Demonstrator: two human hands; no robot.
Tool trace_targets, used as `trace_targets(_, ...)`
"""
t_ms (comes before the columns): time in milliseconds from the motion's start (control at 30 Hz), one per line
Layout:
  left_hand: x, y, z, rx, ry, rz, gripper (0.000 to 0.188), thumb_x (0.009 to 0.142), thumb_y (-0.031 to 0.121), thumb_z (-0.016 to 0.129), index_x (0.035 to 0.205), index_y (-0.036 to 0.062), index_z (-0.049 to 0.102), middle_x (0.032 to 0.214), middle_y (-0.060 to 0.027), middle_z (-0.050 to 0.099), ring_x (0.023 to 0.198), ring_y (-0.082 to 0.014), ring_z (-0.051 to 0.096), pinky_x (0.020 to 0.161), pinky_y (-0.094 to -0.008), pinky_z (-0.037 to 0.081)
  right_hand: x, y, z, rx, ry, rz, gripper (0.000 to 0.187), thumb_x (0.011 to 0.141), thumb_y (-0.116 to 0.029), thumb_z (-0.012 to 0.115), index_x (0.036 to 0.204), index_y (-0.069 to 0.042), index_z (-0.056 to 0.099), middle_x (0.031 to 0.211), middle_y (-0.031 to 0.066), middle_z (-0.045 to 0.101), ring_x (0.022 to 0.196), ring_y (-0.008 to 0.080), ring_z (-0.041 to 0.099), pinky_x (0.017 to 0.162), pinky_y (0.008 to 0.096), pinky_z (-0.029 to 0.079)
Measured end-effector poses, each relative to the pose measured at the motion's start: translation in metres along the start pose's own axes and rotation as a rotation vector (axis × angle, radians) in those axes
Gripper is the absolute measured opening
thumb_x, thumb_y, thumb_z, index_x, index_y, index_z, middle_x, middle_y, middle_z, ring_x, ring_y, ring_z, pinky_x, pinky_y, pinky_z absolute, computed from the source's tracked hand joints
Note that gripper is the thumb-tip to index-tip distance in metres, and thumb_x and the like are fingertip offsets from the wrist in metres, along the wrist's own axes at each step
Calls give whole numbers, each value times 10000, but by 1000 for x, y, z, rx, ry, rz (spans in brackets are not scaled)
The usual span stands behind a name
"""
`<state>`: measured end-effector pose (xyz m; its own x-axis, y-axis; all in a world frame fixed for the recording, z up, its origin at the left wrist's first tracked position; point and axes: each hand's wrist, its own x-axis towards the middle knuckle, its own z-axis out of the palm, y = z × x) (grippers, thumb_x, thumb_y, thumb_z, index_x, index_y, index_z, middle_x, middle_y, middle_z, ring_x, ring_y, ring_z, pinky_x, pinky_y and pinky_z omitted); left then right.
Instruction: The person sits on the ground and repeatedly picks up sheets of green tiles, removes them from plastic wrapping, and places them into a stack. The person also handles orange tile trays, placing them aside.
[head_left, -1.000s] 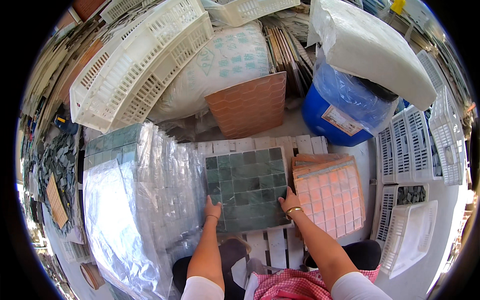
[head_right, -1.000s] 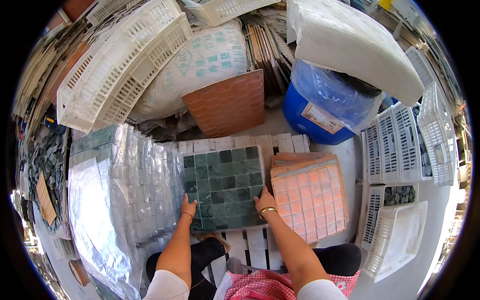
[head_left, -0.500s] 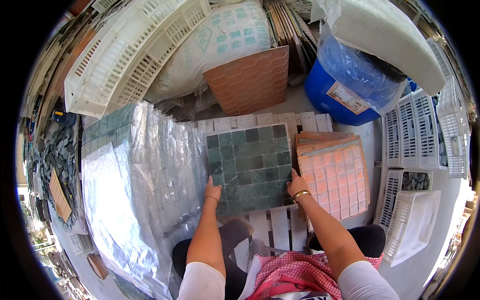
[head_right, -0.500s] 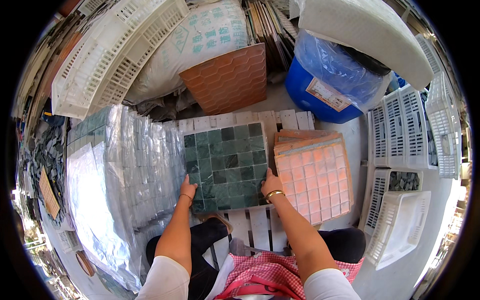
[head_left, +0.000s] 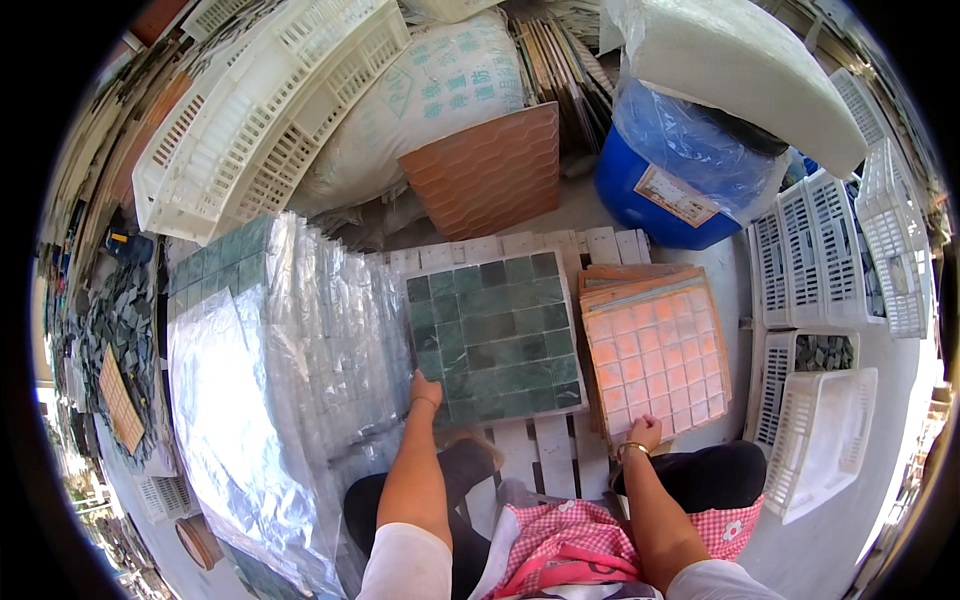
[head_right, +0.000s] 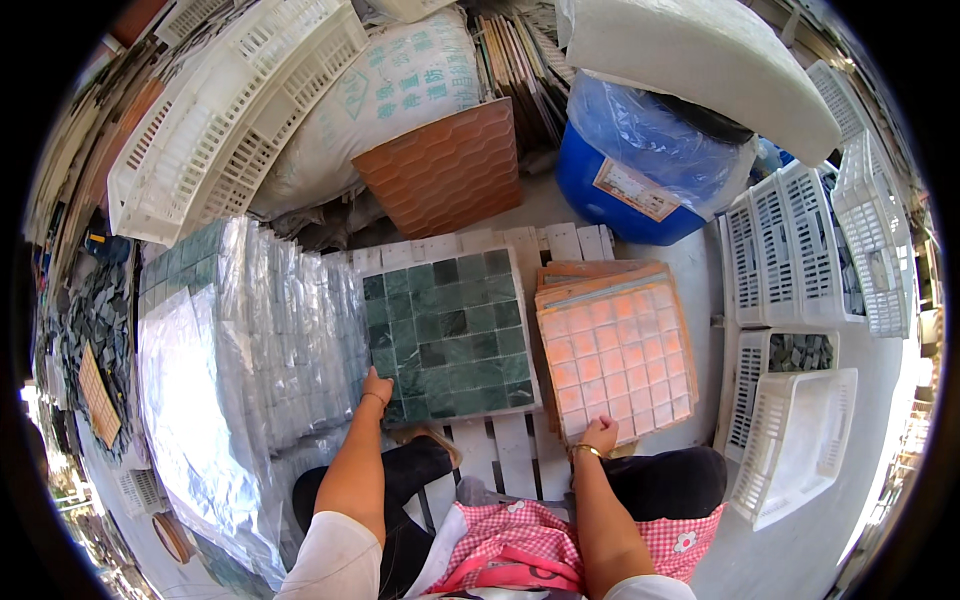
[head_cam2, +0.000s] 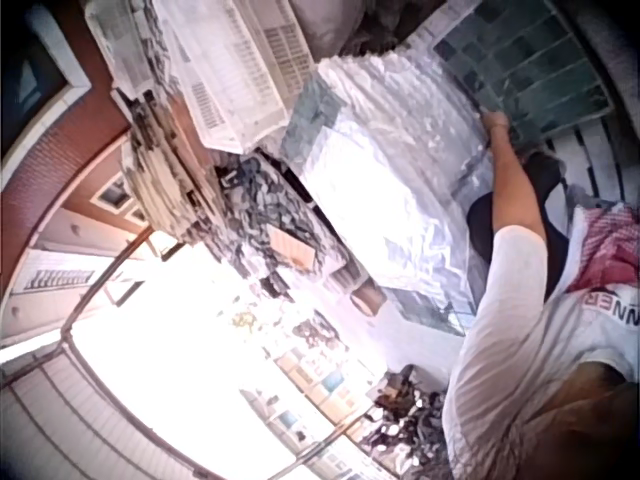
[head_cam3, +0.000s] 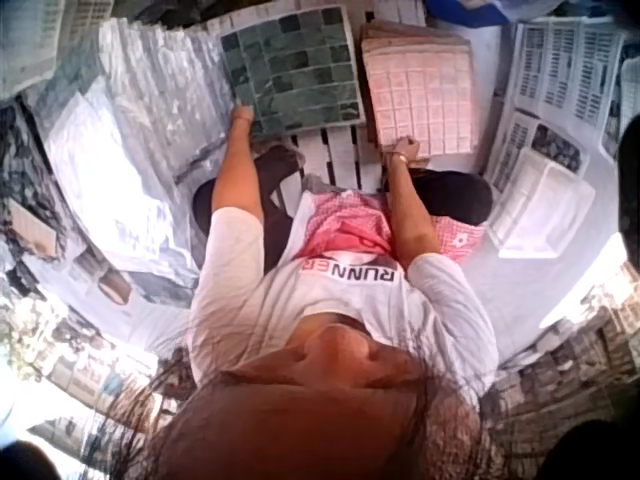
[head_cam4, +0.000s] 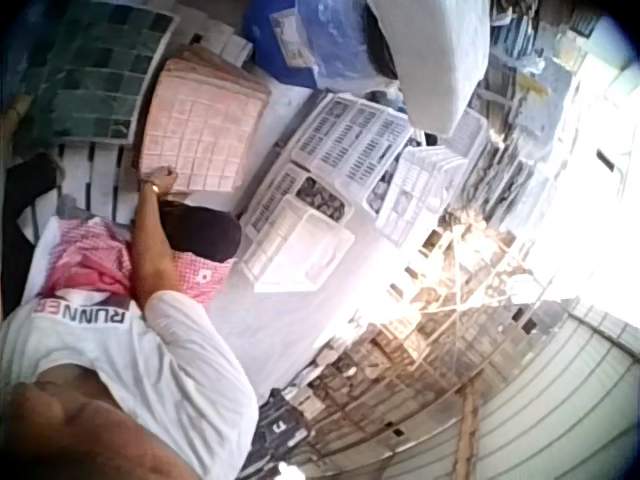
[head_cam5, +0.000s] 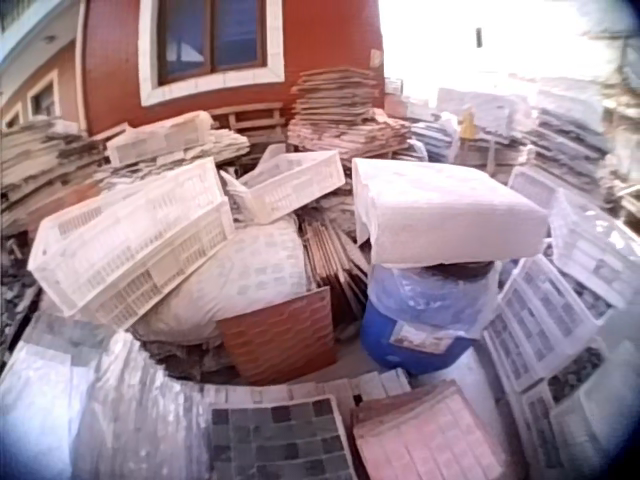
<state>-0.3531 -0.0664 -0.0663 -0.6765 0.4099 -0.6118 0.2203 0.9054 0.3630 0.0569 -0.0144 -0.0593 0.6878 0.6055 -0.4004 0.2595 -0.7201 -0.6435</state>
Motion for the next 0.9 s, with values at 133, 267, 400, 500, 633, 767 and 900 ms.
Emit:
trace_targets(133,-17,24,-5,129,-67,-94,599,735,173,521,1243,-32,281,1218,-246,380,1121,-349,390,951,-362,312,-6,41,-18,-180,2,506,207,722,-111,511,902,-9,519,818,151,586,722,259,584,611,344,450)
trace_targets(267,-46,63,-18,269,64,219,554,747,196,527,1219,-22,336,1247,-248,341,1108,-370,397,945,-370,319,0,57,-15,211,-375,842,258,747,-211,559,973,-96,513,839,144,560,639,270,599,445,351,471)
trace_targets(400,-76,97,-37,38,7,572,446,757,160,539,1163,7,433,1276,-214,324,1018,-301,489,870,-323,390,-7,50,-18,259,-445,823,475,718,-425,596,1027,-79,494,835,115,571,615,265,611,412,307,466)
trace_targets(500,-134,119,-47,-229,-99,635,386,765,117,536,1134,23,477,1281,-183,341,946,-212,538,812,-275,424,-21,26,-34,269,-348,861,527,682,-449,635,1032,-80,500,873,117,576,604,262,610,399,300,457)
trace_targets(633,-199,115,-34,-240,-214,706,363,764,69,536,1121,21,489,1271,-162,363,946,-195,541,793,-270,437,-18,38,-39,516,-418,608,362,723,-325,640,987,-100,538,915,90,579,833,214,578,630,356,490)
trace_targets(767,-226,97,-27,-183,-251,752,358,729,100,557,1078,25,522,1166,-174,475,910,-233,574,782,-298,450,-40,-9,-64,981,-512,479,357,726,-183,640,1040,-82,504,960,59,573,837,210,558,646,342,466)
trace_targets(900,-260,93,-25,-283,-383,693,325,792,114,521,1106,29,515,1064,-87,546,878,-155,556,720,-247,444,-50,-80,-117,1105,-507,321,353,697,-57,603,1028,-23,484,925,77,567,794,225,566,670,367,479)
